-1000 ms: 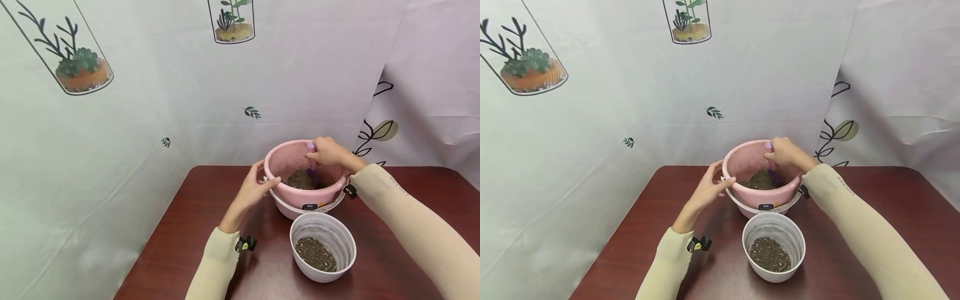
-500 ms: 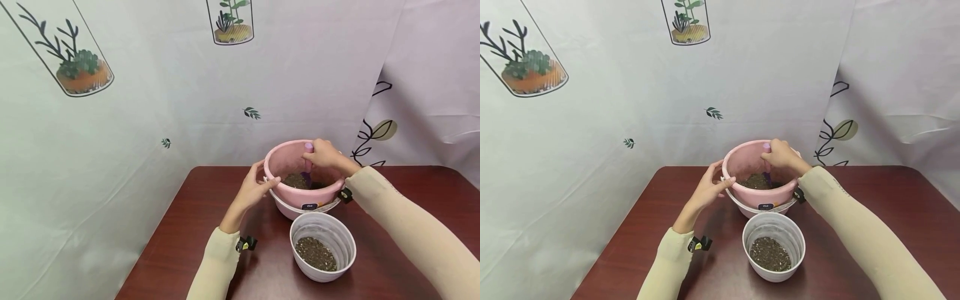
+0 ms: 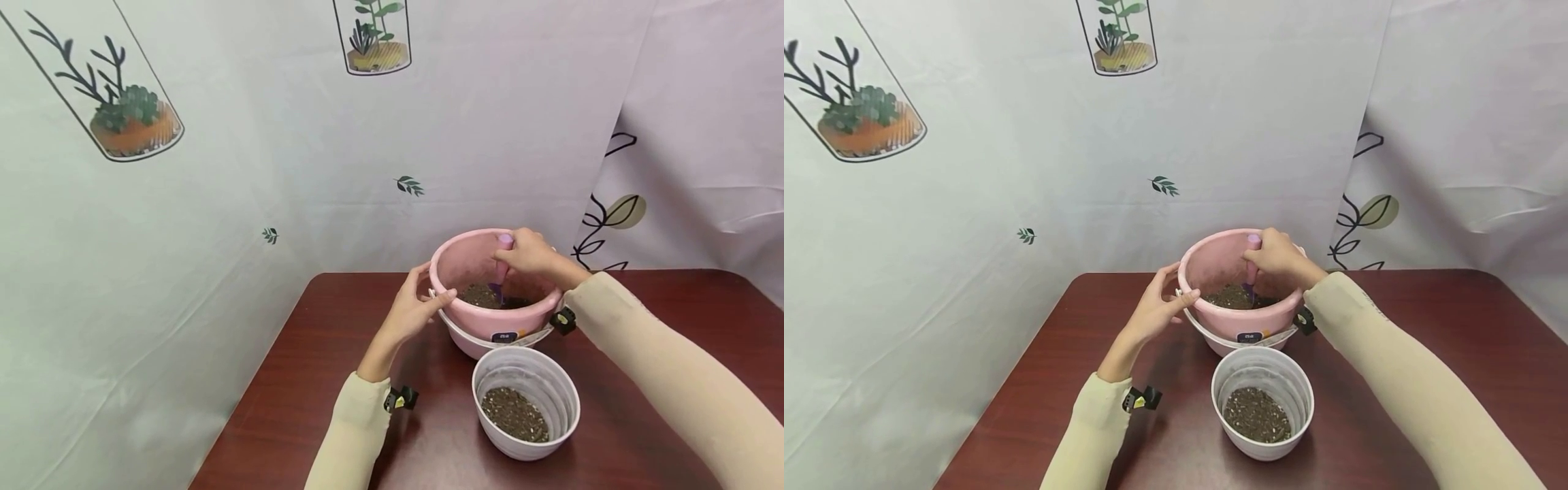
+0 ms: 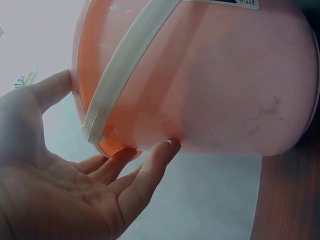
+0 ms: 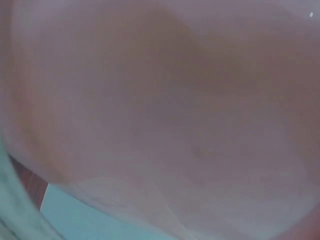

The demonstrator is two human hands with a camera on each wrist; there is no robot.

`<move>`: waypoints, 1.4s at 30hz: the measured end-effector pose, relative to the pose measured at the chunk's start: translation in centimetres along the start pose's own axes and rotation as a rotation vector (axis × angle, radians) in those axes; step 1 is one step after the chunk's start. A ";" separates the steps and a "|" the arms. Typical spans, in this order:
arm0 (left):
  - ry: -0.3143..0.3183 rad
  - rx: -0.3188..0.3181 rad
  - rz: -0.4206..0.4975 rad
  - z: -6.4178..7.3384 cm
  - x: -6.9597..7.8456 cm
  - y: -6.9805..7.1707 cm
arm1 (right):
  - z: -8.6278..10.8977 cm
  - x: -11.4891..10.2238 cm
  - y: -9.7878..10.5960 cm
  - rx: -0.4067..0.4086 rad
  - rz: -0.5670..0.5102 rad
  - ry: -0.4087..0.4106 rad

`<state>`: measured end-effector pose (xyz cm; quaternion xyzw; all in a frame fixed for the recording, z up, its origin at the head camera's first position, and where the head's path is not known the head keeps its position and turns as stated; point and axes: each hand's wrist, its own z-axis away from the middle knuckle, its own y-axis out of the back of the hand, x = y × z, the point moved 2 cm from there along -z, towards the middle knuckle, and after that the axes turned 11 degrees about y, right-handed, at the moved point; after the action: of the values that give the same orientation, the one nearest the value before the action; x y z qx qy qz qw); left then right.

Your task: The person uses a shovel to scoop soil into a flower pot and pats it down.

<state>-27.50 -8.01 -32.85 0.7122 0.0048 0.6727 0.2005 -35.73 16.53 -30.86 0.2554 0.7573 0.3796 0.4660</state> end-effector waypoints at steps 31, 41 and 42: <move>-0.026 0.024 0.011 -2.6 -3.6 -0.2 | 0.8 0.0 0.8 -0.017 -0.249 0.007; -0.003 0.007 0.005 -0.1 -0.1 -0.2 | 1.0 0.1 1.0 0.047 -0.303 -0.028; 0.000 0.008 0.002 -0.2 -0.1 -0.2 | 1.0 0.1 1.0 0.058 -0.303 -0.035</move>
<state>-27.62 -7.82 -32.98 0.7131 0.0066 0.6728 0.1971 -34.82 17.52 -30.33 0.1581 0.7896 0.2786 0.5234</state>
